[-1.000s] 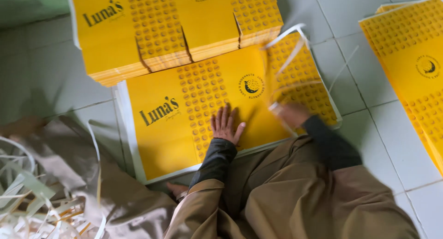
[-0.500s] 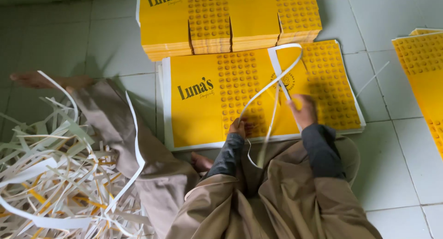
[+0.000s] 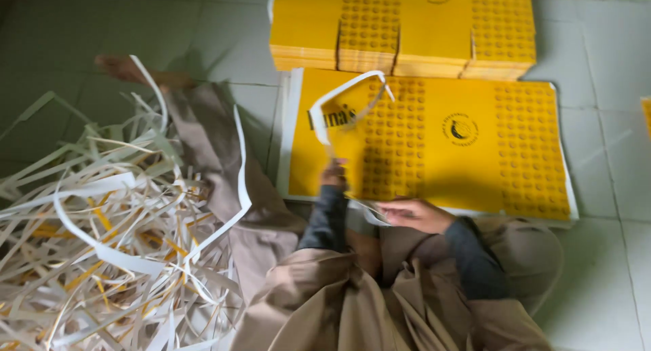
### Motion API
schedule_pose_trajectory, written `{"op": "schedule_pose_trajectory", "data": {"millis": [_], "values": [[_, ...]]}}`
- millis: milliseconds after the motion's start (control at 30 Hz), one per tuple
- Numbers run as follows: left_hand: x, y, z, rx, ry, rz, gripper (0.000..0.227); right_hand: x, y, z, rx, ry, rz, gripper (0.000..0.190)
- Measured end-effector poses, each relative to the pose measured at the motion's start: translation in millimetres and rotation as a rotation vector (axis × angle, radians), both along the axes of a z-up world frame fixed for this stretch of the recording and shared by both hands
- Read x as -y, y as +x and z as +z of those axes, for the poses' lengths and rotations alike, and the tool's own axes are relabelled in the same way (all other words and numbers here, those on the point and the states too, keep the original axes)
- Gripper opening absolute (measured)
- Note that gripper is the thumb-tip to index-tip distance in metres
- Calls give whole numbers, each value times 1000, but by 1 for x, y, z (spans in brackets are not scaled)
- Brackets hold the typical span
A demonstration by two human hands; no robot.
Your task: Peeling adhesive strips from cardboard box templates
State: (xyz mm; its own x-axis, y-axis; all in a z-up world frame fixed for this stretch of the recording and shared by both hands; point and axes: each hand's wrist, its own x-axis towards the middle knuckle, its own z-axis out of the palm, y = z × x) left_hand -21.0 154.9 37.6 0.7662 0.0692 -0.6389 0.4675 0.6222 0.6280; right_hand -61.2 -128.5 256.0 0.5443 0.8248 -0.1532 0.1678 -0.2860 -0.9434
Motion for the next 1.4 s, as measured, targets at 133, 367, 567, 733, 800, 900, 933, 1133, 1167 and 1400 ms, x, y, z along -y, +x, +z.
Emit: {"op": "schedule_pose_trajectory", "data": {"millis": [133, 367, 567, 733, 800, 900, 933, 1133, 1167, 1400], "values": [[-296, -94, 68, -191, 1515, -74, 33, 73, 36, 0, -37, 0, -404, 35], [-448, -331, 250, -92, 1225, 1618, 129, 265, 117, -74, 136, -502, -942, 63], [-237, -233, 359, 589, 2349, 938, 34, 323, 93, -76, 231, -917, -1038, 73], [-175, -105, 138, 407, 1640, -47, 59, 332, 92, -89, 244, -1020, -1143, 83], [-146, -58, 67, 250, 1564, -190, 61, 320, 87, -87, 253, -1081, -1162, 85], [-130, -24, -19, 94, 1839, -323, 79, 291, 65, -59, 269, -803, -1200, 53], [-128, -21, -27, 104, 1910, -228, 72, 292, 66, -58, 230, -749, -1187, 61], [-134, -34, -19, 5, 1599, -136, 55, 279, 78, -40, 24, -578, -954, 51], [-134, -34, -17, -19, 1498, -209, 55, 290, 77, -48, 45, -600, -922, 47], [-147, -47, 1, 66, 1522, -228, 44, 323, 86, -82, 204, -1029, -1094, 82]]}}
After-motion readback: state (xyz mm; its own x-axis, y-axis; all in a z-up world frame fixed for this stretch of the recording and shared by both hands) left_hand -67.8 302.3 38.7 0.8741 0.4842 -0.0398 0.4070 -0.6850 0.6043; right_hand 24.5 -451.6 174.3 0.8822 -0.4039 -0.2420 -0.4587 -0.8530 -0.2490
